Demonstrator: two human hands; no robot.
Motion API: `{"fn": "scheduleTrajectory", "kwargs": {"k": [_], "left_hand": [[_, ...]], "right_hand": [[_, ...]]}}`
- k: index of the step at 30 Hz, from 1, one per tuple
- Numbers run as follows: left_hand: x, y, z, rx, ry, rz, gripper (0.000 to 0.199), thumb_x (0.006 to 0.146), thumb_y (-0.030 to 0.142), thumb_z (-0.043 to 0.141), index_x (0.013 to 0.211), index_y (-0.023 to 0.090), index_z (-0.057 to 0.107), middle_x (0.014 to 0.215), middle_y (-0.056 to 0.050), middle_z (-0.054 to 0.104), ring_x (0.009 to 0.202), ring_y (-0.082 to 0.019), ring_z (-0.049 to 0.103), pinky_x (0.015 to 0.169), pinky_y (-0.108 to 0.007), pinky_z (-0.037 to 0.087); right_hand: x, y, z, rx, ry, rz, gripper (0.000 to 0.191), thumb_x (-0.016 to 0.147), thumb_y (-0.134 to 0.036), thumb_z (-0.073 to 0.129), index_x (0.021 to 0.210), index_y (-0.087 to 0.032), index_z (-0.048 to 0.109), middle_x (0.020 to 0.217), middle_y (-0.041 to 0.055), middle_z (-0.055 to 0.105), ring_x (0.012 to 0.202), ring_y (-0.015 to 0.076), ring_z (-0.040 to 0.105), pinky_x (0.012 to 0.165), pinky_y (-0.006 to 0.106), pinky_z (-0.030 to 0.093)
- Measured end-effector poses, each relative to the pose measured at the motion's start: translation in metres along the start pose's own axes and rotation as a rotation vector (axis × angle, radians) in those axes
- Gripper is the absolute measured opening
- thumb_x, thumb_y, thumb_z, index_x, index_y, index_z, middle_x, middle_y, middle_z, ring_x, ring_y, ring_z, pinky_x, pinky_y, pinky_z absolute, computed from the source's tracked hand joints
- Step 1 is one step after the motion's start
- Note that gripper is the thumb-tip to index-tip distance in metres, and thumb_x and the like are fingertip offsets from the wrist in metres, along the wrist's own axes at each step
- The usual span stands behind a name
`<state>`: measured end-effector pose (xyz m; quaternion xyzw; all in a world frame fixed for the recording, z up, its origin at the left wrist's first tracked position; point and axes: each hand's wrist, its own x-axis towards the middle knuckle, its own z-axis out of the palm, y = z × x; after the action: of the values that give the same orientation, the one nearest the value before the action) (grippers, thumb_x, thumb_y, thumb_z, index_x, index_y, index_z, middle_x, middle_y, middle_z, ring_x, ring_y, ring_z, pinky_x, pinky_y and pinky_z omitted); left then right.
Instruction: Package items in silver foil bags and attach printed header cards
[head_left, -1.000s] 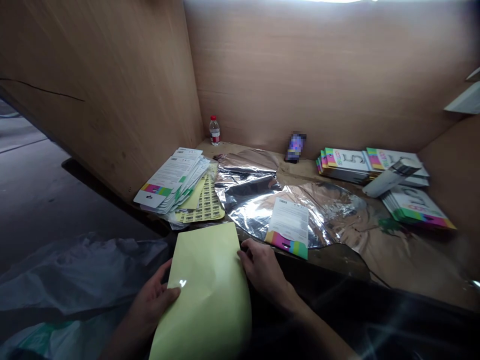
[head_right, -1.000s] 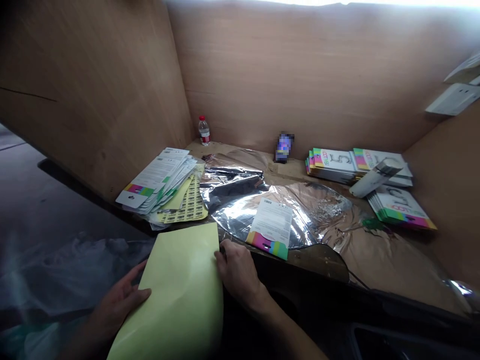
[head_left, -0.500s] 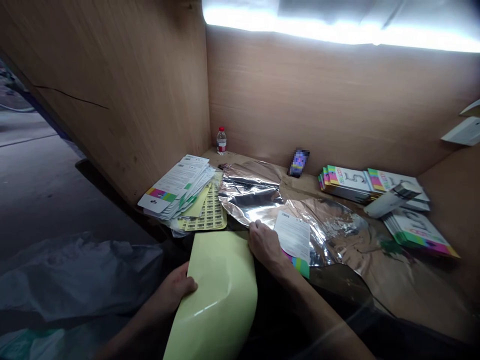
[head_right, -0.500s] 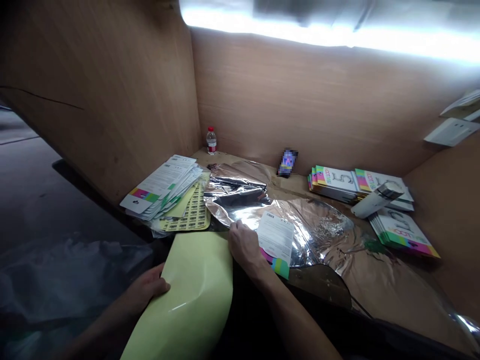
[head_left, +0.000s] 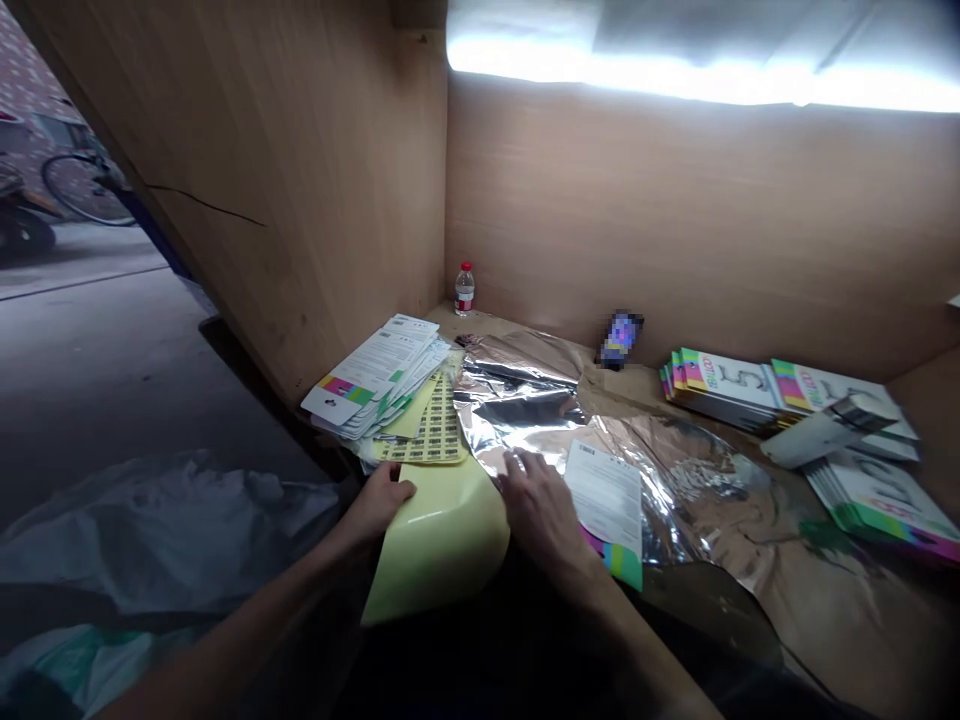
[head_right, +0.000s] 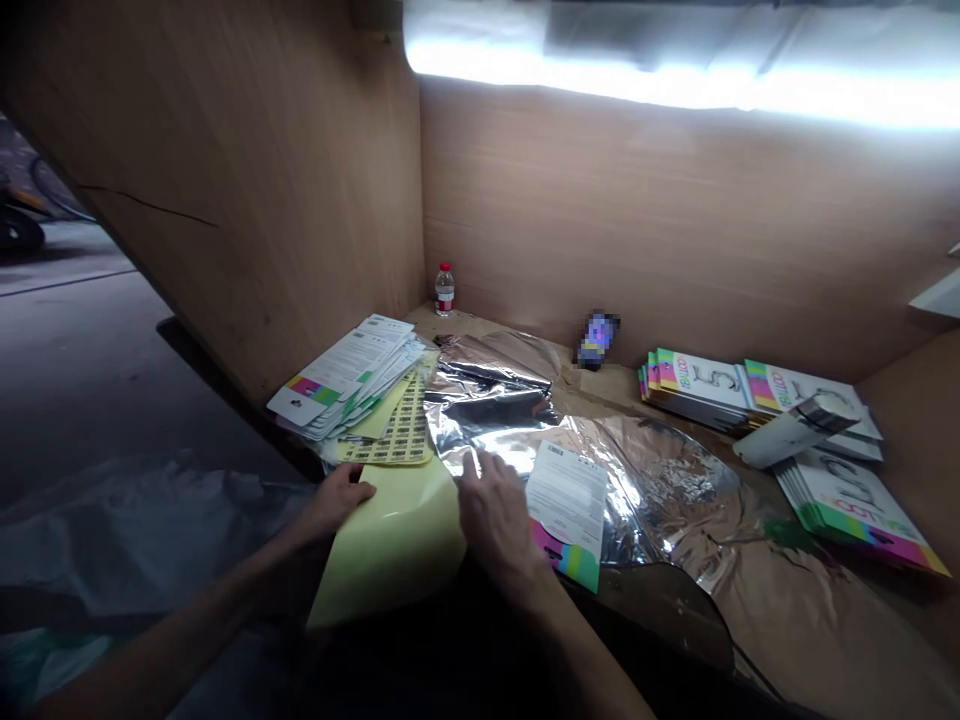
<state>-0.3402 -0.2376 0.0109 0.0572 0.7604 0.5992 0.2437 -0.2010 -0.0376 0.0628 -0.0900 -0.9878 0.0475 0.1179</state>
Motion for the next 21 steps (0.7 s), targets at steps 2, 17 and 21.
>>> {"fn": "scheduleTrajectory", "kwargs": {"k": [2, 17, 21], "left_hand": [[0.011, 0.000, 0.002, 0.038, 0.026, 0.046, 0.030, 0.078, 0.031, 0.069, 0.101, 0.020, 0.053, 0.071, -0.001, 0.070, 0.061, -0.023, 0.070, 0.054, -0.030, 0.053], [0.043, 0.009, -0.019, 1.051, 0.019, 1.034, 0.029, 0.104, 0.031, 0.053, 0.129, 0.024, 0.067, 0.148, -0.009, 0.060, 0.138, -0.032, 0.051, 0.112, -0.050, 0.040], [0.068, 0.009, -0.018, 1.168, -0.134, 0.950, 0.037, 0.103, 0.038, 0.056, 0.139, 0.032, 0.063, 0.156, -0.003, 0.054, 0.148, -0.033, 0.042, 0.116, -0.053, 0.034]], "right_hand": [[0.000, -0.017, 0.012, 0.091, 0.009, -0.095, 0.042, 0.108, -0.029, 0.042, 0.143, -0.010, 0.053, 0.143, 0.0201, 0.059, 0.131, 0.0306, 0.055, 0.106, 0.043, 0.047], [0.053, 0.002, 0.070, 0.141, -0.042, -0.099, 0.042, 0.105, -0.026, 0.045, 0.146, -0.022, 0.054, 0.154, 0.0128, 0.052, 0.141, 0.0330, 0.042, 0.115, 0.051, 0.029], [0.035, 0.002, 0.069, 0.213, -0.043, -0.089, 0.023, 0.096, -0.012, 0.053, 0.102, -0.022, 0.073, 0.113, 0.0099, 0.067, 0.106, 0.0256, 0.056, 0.093, 0.039, 0.042]]}}
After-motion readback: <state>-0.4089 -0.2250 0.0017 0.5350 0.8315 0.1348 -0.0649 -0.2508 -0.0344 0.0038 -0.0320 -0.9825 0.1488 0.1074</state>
